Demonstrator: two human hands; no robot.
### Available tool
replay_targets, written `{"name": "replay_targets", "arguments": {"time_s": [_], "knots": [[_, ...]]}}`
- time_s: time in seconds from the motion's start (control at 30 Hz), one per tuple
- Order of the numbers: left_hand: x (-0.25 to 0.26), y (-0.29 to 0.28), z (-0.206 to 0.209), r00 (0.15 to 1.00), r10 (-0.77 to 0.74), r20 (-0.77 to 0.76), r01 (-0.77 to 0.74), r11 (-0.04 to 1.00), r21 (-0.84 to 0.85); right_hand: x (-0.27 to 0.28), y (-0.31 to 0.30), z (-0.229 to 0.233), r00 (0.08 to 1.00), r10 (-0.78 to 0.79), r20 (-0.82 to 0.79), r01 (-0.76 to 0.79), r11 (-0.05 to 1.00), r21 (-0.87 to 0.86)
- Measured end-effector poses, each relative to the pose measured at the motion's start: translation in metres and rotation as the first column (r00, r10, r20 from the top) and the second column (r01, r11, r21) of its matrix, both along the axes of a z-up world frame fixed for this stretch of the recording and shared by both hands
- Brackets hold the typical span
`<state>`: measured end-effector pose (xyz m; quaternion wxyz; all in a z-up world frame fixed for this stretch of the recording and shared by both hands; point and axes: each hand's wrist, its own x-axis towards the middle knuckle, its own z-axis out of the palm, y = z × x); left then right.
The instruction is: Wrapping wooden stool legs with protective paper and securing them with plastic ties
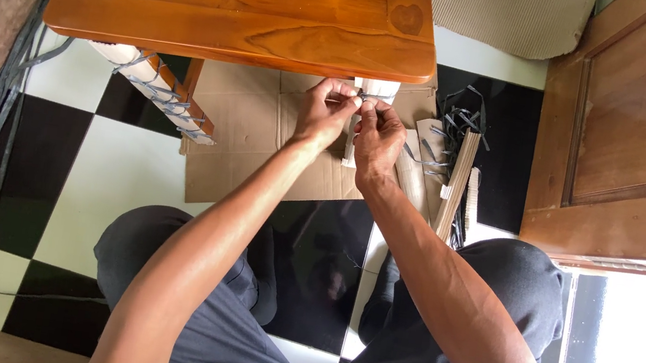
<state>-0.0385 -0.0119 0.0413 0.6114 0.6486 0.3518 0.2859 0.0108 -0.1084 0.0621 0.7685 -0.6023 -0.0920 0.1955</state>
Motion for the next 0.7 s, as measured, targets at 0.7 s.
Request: {"name": "replay_targets", "arguments": {"time_s": [0.7], "knots": [[-0.002, -0.026, 0.014, 0.995, 0.099, -0.017, -0.068, 0.787, 0.613, 0.009, -0.011, 0.016, 0.927, 0.098, 0.362, 0.018, 0.953, -0.304]]}}
